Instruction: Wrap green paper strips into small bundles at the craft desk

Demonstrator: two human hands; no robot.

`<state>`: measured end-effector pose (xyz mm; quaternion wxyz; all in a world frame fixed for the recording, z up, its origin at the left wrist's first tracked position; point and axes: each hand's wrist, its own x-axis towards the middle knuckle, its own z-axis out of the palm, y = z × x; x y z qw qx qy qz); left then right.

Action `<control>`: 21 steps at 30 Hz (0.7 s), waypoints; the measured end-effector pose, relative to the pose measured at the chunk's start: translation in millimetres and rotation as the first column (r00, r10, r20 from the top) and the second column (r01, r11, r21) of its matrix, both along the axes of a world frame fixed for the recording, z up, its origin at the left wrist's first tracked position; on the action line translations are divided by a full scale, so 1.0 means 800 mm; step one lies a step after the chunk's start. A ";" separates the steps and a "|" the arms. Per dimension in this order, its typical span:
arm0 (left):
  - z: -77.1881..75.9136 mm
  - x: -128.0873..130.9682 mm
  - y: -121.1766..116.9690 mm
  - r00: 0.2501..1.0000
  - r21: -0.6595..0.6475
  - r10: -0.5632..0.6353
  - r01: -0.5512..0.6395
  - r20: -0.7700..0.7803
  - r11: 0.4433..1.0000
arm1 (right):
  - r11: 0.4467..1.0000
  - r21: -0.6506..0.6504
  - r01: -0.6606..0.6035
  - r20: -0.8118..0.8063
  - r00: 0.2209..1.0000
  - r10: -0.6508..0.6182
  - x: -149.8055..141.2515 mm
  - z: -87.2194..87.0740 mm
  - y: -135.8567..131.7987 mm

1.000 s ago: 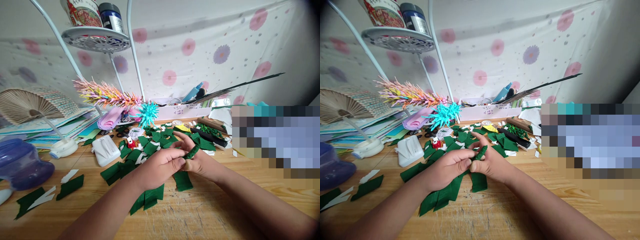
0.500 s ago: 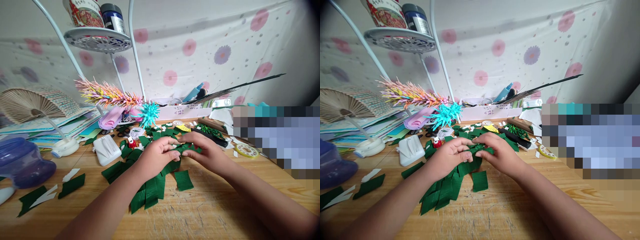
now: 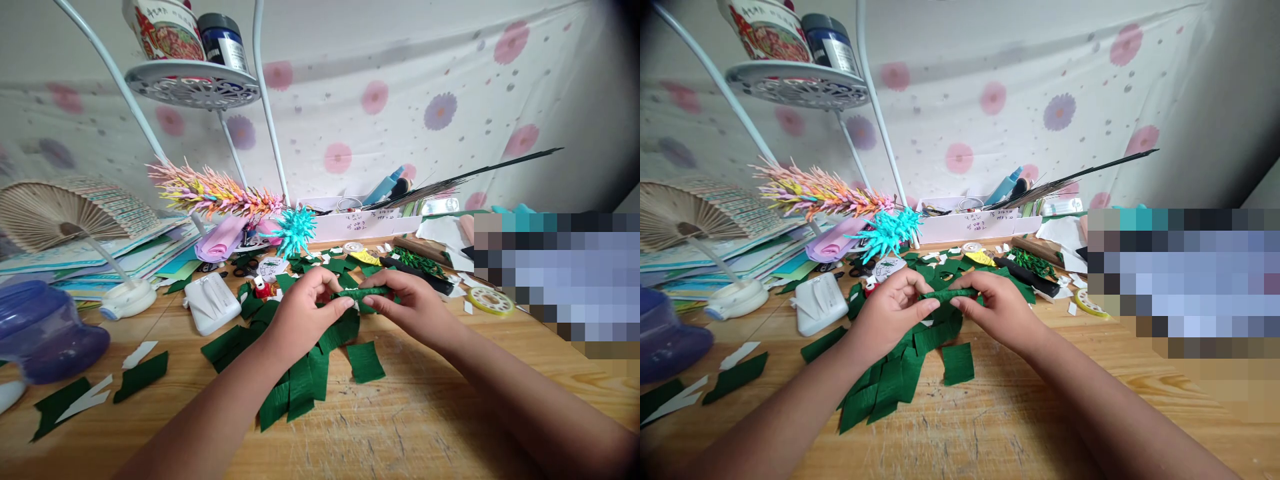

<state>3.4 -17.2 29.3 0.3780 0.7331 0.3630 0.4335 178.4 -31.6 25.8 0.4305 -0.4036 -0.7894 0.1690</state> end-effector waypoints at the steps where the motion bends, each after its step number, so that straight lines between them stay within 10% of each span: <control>1: -0.001 0.000 0.000 1.000 0.012 0.003 -0.003 -0.015 1.000 | 1.000 0.003 -0.002 0.010 1.000 0.002 0.000 0.000 -0.001; 16: 0.001 -0.003 -0.003 0.990 0.390 0.104 -0.060 -0.092 0.919 | 0.954 -0.234 -0.188 -0.360 0.928 0.094 -0.004 -0.007 0.004; 21: 0.003 -0.002 -0.004 0.993 0.307 0.030 0.007 -0.114 0.952 | 0.940 -0.268 -0.213 -0.414 0.906 0.087 -0.005 -0.002 0.003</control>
